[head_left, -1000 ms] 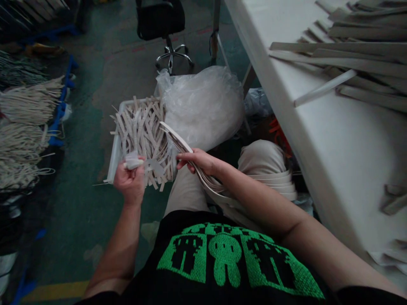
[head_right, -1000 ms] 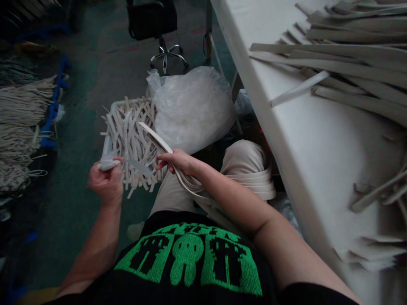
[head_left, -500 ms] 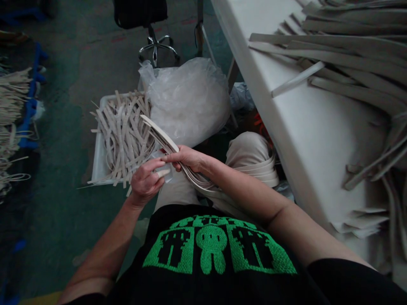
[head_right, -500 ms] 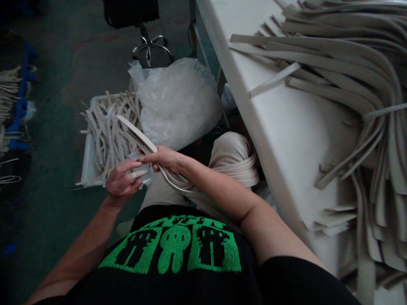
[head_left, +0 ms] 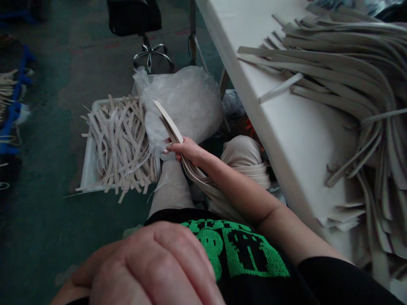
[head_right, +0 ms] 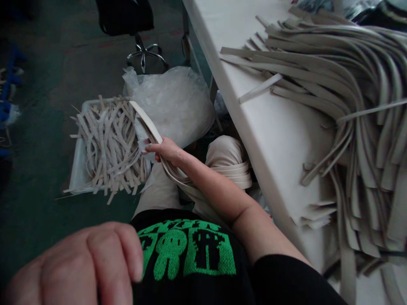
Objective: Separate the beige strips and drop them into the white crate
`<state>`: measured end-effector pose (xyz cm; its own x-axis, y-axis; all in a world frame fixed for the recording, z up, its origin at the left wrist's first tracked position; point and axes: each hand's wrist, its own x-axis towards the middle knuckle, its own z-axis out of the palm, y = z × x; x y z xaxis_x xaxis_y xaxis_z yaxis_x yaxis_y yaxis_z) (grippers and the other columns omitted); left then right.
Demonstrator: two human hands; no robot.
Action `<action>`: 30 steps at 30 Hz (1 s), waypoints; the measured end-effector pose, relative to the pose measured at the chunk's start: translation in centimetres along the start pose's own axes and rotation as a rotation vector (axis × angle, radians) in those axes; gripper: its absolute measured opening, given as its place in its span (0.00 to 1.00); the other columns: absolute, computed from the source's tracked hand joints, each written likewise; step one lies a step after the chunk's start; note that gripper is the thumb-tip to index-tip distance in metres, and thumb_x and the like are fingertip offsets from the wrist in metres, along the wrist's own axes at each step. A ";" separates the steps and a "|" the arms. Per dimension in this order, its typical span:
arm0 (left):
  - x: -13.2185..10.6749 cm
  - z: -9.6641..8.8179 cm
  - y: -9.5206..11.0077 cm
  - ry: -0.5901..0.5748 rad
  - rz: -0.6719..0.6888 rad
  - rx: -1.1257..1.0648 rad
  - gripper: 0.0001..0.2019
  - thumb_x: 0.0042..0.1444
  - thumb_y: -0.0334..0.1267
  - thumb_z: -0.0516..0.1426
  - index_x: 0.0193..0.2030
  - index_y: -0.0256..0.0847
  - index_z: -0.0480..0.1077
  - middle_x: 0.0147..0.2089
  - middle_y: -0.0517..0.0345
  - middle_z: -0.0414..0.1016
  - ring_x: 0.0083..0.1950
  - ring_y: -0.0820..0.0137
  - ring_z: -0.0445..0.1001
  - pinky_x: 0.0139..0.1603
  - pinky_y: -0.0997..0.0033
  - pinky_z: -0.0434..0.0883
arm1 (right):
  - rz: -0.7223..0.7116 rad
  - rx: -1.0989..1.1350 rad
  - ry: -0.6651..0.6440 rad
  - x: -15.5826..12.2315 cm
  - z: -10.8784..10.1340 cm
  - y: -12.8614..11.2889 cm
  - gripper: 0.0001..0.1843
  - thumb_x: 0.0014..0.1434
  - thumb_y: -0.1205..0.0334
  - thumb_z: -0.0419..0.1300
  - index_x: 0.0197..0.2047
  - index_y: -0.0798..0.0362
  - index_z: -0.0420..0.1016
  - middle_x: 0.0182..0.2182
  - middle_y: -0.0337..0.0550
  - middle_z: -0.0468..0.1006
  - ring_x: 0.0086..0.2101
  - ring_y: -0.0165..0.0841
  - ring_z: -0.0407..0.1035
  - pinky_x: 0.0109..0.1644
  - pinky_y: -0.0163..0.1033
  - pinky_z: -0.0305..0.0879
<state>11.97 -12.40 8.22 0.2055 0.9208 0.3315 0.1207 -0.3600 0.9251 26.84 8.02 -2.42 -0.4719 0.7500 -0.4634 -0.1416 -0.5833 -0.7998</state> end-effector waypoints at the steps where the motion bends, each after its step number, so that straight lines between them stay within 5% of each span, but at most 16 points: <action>1: 1.2 0.2 -1.2 0.076 0.042 -0.065 0.04 0.51 0.54 0.65 0.30 0.63 0.77 0.31 0.58 0.80 0.37 0.54 0.80 0.34 0.50 0.80 | -0.004 -0.001 0.000 0.0 0.0 0.0 0.13 0.53 0.73 0.63 0.43 0.57 0.72 0.22 0.33 0.80 0.14 0.22 0.57 0.16 0.27 0.56; 3: 3.9 0.5 -5.1 0.310 0.055 -0.111 0.07 0.51 0.49 0.68 0.32 0.53 0.76 0.34 0.58 0.79 0.37 0.61 0.79 0.40 0.57 0.80 | -0.015 -0.002 -0.006 -0.2 -0.1 -0.1 0.13 0.54 0.73 0.63 0.44 0.57 0.72 0.22 0.33 0.79 0.14 0.21 0.58 0.16 0.27 0.56; 5: 5.8 0.6 -10.0 0.508 -0.125 -0.102 0.12 0.48 0.44 0.71 0.35 0.45 0.75 0.39 0.58 0.80 0.41 0.66 0.79 0.47 0.65 0.77 | -0.026 -0.008 -0.017 -0.4 0.0 -0.2 0.13 0.54 0.74 0.63 0.43 0.57 0.72 0.22 0.33 0.79 0.13 0.22 0.58 0.16 0.27 0.56; 7: 6.4 0.8 -14.2 0.540 -0.351 -0.105 0.20 0.41 0.44 0.74 0.39 0.41 0.74 0.40 0.57 0.80 0.42 0.68 0.78 0.46 0.70 0.75 | -0.031 -0.019 -0.023 -0.6 0.1 -0.3 0.12 0.54 0.76 0.63 0.42 0.57 0.72 0.21 0.32 0.78 0.13 0.22 0.58 0.16 0.27 0.56; 10: 5.3 1.6 -17.7 0.412 -0.620 -0.120 0.22 0.38 0.45 0.74 0.38 0.39 0.76 0.35 0.57 0.80 0.38 0.68 0.77 0.43 0.70 0.74 | -0.026 -0.050 -0.016 -0.7 0.3 -0.1 0.12 0.54 0.77 0.62 0.42 0.56 0.71 0.20 0.30 0.77 0.13 0.21 0.57 0.16 0.27 0.55; 15: 3.2 2.9 -17.3 0.245 -0.762 -0.168 0.14 0.43 0.46 0.70 0.30 0.38 0.79 0.27 0.57 0.79 0.29 0.71 0.73 0.37 0.71 0.70 | -0.043 -0.123 0.028 -0.1 0.2 0.6 0.14 0.55 0.76 0.61 0.45 0.55 0.71 0.20 0.29 0.76 0.13 0.21 0.58 0.16 0.26 0.54; 24: 1.0 1.6 -16.8 0.052 -0.942 -0.149 0.18 0.45 0.53 0.69 0.28 0.37 0.82 0.31 0.47 0.82 0.32 0.65 0.77 0.40 0.67 0.73 | -0.063 -0.216 0.012 0.5 0.1 1.5 0.16 0.54 0.76 0.62 0.45 0.56 0.71 0.20 0.29 0.76 0.14 0.21 0.58 0.17 0.26 0.57; 27: 0.9 1.4 -17.3 0.152 -0.958 -0.172 0.19 0.40 0.52 0.73 0.29 0.36 0.82 0.32 0.47 0.83 0.34 0.66 0.78 0.41 0.69 0.73 | -0.074 -0.289 0.028 0.7 0.1 2.1 0.12 0.56 0.74 0.63 0.44 0.55 0.70 0.21 0.30 0.76 0.14 0.22 0.60 0.17 0.27 0.58; 30: 1.6 0.7 -17.4 0.395 -0.944 -0.378 0.19 0.33 0.47 0.76 0.27 0.36 0.80 0.27 0.52 0.80 0.30 0.69 0.76 0.36 0.73 0.74 | -0.069 -0.348 0.042 0.1 0.2 2.2 0.08 0.62 0.66 0.63 0.43 0.53 0.67 0.22 0.31 0.77 0.14 0.23 0.62 0.17 0.28 0.59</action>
<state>10.91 -4.77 -7.53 -0.1474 0.8094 -0.5685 -0.2541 0.5245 0.8126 26.30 6.79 -4.18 -0.4346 0.8001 -0.4136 0.1367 -0.3953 -0.9083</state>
